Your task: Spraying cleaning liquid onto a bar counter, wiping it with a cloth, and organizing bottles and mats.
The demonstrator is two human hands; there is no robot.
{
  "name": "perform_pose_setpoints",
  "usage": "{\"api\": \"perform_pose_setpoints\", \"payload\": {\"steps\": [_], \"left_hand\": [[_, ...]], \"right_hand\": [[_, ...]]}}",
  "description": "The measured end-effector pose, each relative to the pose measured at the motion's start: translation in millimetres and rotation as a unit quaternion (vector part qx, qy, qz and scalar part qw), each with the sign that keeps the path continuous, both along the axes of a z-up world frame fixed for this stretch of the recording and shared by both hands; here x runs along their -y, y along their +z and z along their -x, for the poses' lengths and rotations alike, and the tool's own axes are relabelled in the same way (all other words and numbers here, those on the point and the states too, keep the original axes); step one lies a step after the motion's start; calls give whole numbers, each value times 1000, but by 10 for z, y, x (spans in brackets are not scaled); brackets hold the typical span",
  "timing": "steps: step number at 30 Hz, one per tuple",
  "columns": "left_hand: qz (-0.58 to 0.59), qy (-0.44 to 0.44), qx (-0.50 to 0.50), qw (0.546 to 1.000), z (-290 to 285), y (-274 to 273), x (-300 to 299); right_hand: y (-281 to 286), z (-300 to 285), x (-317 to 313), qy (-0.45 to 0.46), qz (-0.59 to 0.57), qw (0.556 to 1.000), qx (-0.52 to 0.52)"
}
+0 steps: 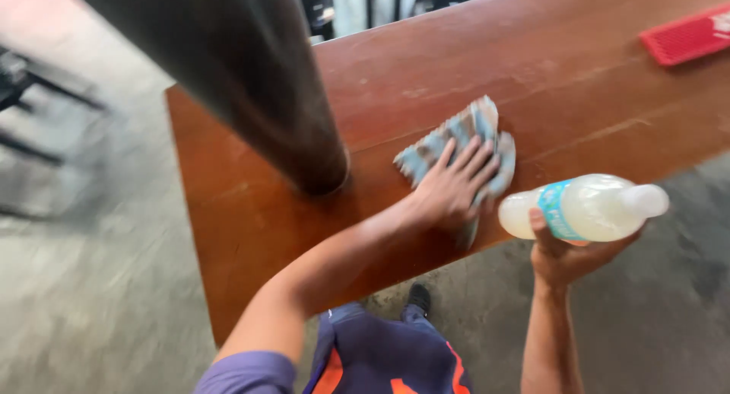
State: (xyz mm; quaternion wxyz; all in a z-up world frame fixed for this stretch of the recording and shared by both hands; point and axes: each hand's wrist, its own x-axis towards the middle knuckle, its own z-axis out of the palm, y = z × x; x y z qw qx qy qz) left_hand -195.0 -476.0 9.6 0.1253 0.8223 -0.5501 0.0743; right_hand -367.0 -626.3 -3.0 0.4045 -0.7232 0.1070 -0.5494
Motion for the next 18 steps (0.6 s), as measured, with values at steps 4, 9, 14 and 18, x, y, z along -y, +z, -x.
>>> {"api": "perform_pose_setpoints", "payload": {"steps": [4, 9, 14, 18], "left_hand": [[11, 36, -31, 999, 521, 267, -1198], [31, 276, -145, 950, 767, 312, -1810], [29, 254, -26, 966, 726, 102, -1056], [11, 245, -23, 969, -72, 126, -478]], "right_hand": [[388, -105, -6, 82, -48, 995, -7], [279, -154, 152, 132, -18, 991, -8], [229, -455, 250, 177, -9, 984, -2], [212, -575, 394, 186, 9, 982, -2]]}}
